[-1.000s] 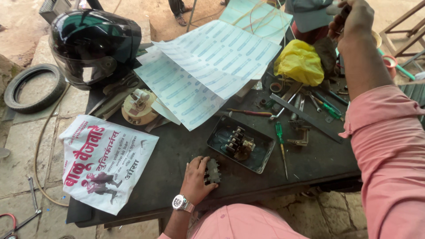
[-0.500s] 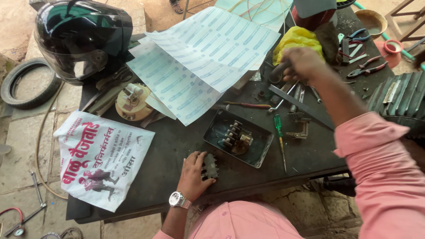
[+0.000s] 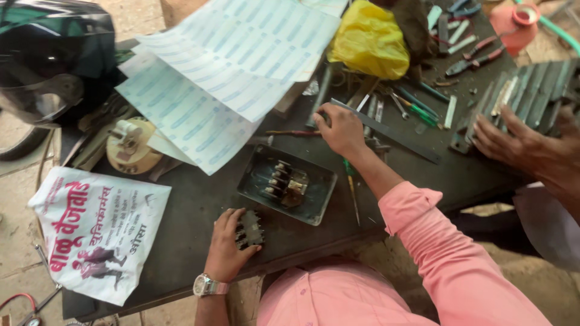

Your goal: The person uses a screwdriver to adjust and tighten screws on an electrical component, likely a starter solenoid. They handle the component, open a drawer to retrieve tools, and continue working on the device on a cluttered workbench.

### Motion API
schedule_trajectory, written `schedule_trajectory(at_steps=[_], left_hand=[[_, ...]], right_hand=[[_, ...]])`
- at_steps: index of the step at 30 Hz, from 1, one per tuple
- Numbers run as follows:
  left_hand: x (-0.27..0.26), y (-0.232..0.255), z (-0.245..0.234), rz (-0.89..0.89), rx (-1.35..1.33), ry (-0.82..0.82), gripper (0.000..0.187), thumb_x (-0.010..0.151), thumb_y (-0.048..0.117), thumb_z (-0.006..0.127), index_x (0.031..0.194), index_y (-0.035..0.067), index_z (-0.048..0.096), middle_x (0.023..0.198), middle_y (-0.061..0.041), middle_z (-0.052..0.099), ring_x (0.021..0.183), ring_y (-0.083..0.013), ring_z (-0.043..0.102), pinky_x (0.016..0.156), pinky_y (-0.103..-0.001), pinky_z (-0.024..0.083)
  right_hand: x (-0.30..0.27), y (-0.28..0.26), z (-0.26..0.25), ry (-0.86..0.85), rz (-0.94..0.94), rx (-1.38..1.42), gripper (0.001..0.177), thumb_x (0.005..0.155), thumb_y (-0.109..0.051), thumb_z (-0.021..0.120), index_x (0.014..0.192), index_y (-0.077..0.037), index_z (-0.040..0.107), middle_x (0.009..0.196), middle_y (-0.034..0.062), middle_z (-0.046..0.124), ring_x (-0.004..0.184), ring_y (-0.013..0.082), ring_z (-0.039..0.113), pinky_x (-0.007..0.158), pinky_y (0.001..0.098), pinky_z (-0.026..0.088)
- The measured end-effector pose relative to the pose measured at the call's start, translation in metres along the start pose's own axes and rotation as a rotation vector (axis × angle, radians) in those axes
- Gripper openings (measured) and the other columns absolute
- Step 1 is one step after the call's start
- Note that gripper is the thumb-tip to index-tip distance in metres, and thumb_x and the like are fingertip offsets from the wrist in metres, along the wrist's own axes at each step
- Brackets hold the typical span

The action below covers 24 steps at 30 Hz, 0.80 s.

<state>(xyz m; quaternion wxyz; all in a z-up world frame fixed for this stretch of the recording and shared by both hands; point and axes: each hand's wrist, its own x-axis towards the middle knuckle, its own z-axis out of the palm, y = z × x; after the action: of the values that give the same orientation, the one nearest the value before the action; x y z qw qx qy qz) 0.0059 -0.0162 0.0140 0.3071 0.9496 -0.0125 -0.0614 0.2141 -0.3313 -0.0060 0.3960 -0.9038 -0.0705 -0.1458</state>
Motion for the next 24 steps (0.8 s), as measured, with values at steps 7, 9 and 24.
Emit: schedule_trajectory(at_steps=[7,9,24], left_hand=[[0.005,0.002,-0.003,0.008,0.042,-0.039,0.095,0.054,0.017,0.094,0.139,0.011,0.052,0.148,-0.02,0.045,0.138,-0.0387,0.043,0.111,-0.044,0.041],[0.003,0.0,-0.003,0.034,0.058,-0.057,0.095,0.056,0.019,0.094,0.14,0.01,0.051,0.148,-0.021,0.046,0.137,-0.0396,0.044,0.11,-0.045,0.042],[-0.014,0.02,-0.003,0.175,0.352,0.038,0.112,0.056,0.032,0.091,0.154,0.012,0.041,0.161,-0.019,0.034,0.146,-0.039,0.029,0.117,-0.058,0.019]], right_hand=[[-0.141,0.0,-0.074,0.336,0.081,0.253,0.016,0.098,-0.016,0.07,0.098,-0.001,0.076,0.085,0.0113,0.074,0.071,0.0174,0.069,0.062,0.0319,0.051],[-0.183,0.015,-0.091,0.417,0.146,0.225,0.019,0.102,-0.017,0.068,0.101,0.0,0.076,0.088,0.0099,0.074,0.075,0.0154,0.068,0.066,0.032,0.053],[-0.326,0.181,-0.117,0.106,0.417,-0.503,0.037,0.086,-0.014,0.07,0.121,-0.001,0.071,0.126,0.0194,0.067,0.12,0.038,0.059,0.102,0.0488,0.05]])
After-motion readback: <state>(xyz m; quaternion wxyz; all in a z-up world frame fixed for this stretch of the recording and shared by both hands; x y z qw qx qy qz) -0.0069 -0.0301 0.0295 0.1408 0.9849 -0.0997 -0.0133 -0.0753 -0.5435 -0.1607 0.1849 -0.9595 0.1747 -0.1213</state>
